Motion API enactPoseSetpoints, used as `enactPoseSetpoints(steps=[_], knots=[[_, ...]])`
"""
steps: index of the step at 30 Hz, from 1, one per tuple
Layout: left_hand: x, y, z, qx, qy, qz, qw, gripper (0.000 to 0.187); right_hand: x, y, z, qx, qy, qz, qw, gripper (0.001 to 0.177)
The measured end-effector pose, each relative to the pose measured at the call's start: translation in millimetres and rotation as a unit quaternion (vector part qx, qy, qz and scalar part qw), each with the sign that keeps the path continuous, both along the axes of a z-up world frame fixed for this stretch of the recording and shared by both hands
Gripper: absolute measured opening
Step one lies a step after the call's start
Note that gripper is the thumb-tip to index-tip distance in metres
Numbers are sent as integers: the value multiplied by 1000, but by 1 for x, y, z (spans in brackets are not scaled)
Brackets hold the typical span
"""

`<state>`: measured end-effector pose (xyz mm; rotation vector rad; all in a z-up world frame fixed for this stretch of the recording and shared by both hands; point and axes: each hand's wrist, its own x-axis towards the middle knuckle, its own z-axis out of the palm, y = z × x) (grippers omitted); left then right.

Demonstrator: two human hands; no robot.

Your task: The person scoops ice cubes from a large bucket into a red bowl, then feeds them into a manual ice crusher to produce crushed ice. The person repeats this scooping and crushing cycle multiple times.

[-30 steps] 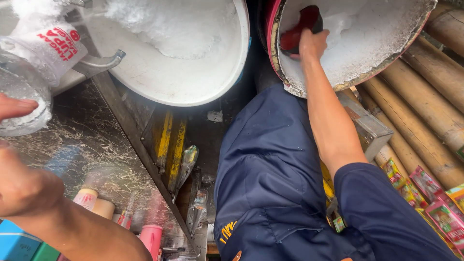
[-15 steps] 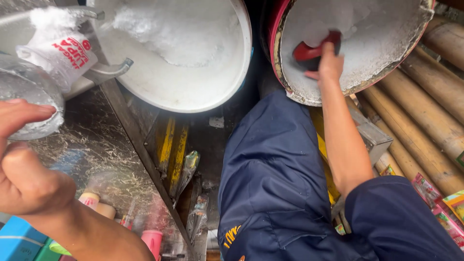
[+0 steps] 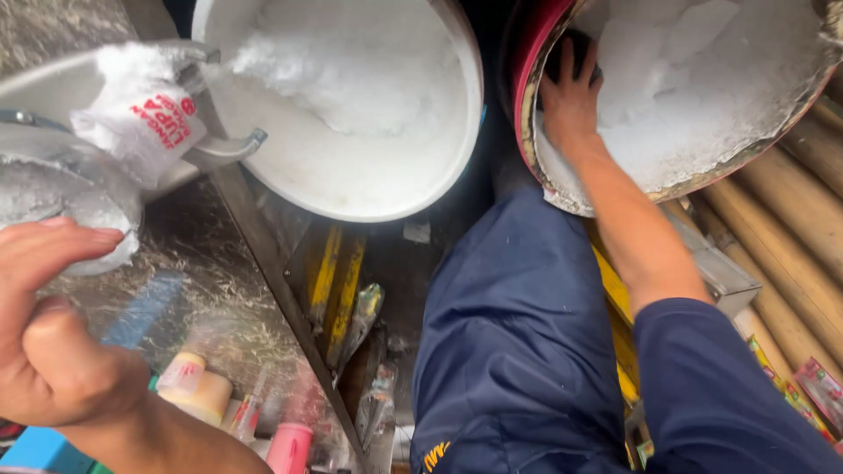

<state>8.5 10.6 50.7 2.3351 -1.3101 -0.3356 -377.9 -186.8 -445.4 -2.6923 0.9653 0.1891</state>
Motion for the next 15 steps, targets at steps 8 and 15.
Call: enactPoseSetpoints(steps=[8,15], knots=[[-2,1,-3,0,11,-6,1000,32,-41,-32,46,363,33,-112,925,99],[-6,1,-5,-2,2,-3,1000,32,-52,-92,63,630,-14,-244,737,88]])
